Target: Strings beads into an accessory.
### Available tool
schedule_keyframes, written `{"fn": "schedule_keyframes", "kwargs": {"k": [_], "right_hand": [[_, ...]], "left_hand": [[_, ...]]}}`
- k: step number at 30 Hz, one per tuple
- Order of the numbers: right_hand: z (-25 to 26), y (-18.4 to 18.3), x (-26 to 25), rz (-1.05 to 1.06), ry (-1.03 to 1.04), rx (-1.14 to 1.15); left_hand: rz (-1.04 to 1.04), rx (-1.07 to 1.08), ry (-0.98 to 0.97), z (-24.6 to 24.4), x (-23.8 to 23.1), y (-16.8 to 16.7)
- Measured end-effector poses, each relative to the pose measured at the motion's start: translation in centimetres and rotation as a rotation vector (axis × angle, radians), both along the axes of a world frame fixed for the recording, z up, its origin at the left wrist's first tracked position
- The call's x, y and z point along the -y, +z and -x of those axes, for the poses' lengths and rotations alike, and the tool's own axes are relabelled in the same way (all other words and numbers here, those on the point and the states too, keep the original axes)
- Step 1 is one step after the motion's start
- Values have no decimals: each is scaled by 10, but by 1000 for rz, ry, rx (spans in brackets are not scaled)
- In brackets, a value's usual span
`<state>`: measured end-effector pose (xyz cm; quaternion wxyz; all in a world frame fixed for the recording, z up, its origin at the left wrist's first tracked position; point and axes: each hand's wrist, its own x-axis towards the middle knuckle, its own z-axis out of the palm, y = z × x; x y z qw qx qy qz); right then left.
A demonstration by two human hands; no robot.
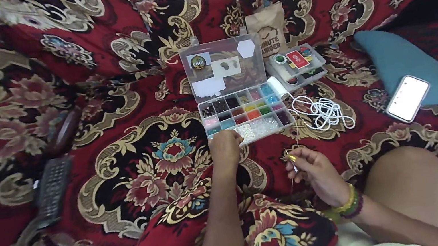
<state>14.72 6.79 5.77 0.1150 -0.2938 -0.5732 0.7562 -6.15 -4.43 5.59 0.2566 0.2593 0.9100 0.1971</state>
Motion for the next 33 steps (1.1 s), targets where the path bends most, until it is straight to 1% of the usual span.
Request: {"fn": "schedule_keyframes", "kwargs": {"k": [5,10,18,23,33], "right_hand": [[-1,0,-3,-9,-8,-2],[0,1,-1,-8,2,0],[-1,-2,-2,-9,-6,-7],[0,-2,-2,-3,-17,-2],[0,-3,-2,2,-29,7]], "left_hand": [[101,-34,-13,0,-2,0],[122,-6,-49,1,-3,-4],[125,1,-98,2,-4,-8],[142,-3,-85,0,-6,-4],[86,10,-58,0,-4,-4]]}}
